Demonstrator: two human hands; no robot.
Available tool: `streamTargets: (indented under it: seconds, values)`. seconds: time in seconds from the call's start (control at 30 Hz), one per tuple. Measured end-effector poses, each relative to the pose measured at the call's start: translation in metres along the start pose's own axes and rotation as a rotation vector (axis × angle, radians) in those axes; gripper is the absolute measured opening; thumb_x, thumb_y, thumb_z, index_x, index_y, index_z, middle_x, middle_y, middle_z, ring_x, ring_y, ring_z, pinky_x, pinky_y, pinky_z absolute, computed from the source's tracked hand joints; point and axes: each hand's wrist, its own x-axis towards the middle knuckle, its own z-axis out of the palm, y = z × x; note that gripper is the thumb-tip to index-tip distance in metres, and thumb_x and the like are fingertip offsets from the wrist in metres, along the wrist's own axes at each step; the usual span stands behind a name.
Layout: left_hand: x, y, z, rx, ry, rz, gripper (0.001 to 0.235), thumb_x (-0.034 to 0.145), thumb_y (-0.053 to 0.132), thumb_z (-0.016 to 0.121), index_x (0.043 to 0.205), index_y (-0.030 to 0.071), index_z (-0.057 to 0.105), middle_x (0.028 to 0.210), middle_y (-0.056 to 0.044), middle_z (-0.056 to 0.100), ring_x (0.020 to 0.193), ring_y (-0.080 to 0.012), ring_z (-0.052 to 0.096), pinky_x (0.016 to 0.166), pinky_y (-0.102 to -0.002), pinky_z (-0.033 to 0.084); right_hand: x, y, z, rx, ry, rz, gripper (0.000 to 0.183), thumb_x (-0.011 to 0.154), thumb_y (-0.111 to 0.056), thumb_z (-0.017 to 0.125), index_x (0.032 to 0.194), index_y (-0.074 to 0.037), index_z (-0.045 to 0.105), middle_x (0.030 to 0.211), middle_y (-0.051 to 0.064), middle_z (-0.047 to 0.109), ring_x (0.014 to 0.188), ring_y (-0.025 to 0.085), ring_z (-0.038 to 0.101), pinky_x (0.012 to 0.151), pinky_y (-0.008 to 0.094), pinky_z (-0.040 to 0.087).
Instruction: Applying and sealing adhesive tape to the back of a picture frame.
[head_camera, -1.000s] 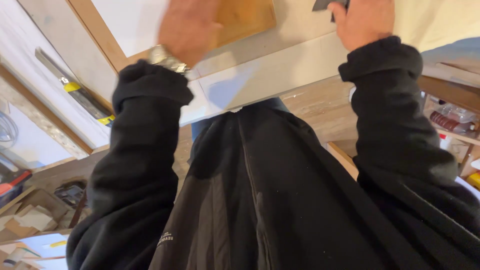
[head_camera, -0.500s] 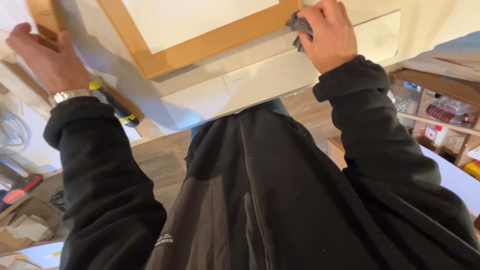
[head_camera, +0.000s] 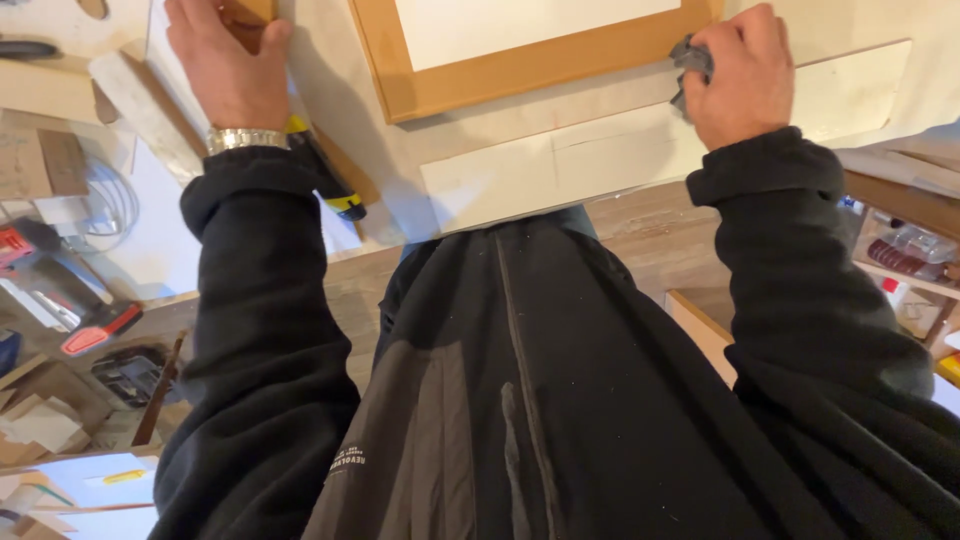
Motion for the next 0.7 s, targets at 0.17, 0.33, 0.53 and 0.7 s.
streamTargets:
  seconds: [0.17, 0.33, 0.53, 0.7]
  values:
    - [0.000, -0.009, 0.008, 0.007, -0.034, -0.115, 0.059, 0.091, 0.018, 0.095, 0.129, 0.000, 0.053, 0.127, -0.017, 0.055, 0.115, -0.0375, 0.055, 0.100, -0.046, 0.049, 0.004, -0.048, 0.014, -0.034, -0.003, -0.015, 0.018, 0.093, -0.003, 0.080, 0.108, -0.007, 0.071, 0.112, 0.008, 0.053, 0.109, 0.029, 0.057, 0.098, 0.042, 0.054]
    - [-0.015, 0.011, 0.003, 0.320, 0.116, 0.186, 0.060, 0.080, 0.029, 0.096, 0.120, 0.003, 0.059, 0.118, -0.016, 0.058, 0.107, -0.0351, 0.058, 0.088, -0.047, 0.051, 0.003, -0.043, 0.014, -0.087, -0.051, -0.004, 0.020, 0.089, -0.002, 0.076, 0.106, -0.006, 0.068, 0.117, 0.009, 0.053, 0.113, 0.030, 0.056, 0.100, 0.043, 0.054]
    - [-0.029, 0.032, 0.007, -0.006, -0.255, 0.293, 0.020, 0.094, 0.024, 0.083, 0.093, 0.008, 0.070, 0.090, -0.008, 0.069, 0.080, -0.0280, 0.068, 0.067, -0.041, 0.056, 0.024, -0.041, -0.016, -0.166, 0.023, -0.054, 0.022, 0.083, -0.001, 0.072, 0.104, -0.005, 0.067, 0.111, 0.014, 0.062, 0.113, 0.037, 0.059, 0.092, 0.045, 0.050]
    - [-0.026, 0.039, 0.012, -0.123, -0.274, 0.367, 0.013, 0.095, 0.017, 0.078, 0.092, 0.007, 0.069, 0.089, -0.007, 0.069, 0.084, -0.0315, 0.069, 0.072, -0.044, 0.056, 0.031, -0.042, -0.008, -0.209, -0.006, -0.016, 0.019, 0.088, -0.005, 0.077, 0.106, -0.004, 0.071, 0.100, 0.017, 0.067, 0.096, 0.039, 0.061, 0.083, 0.050, 0.049]
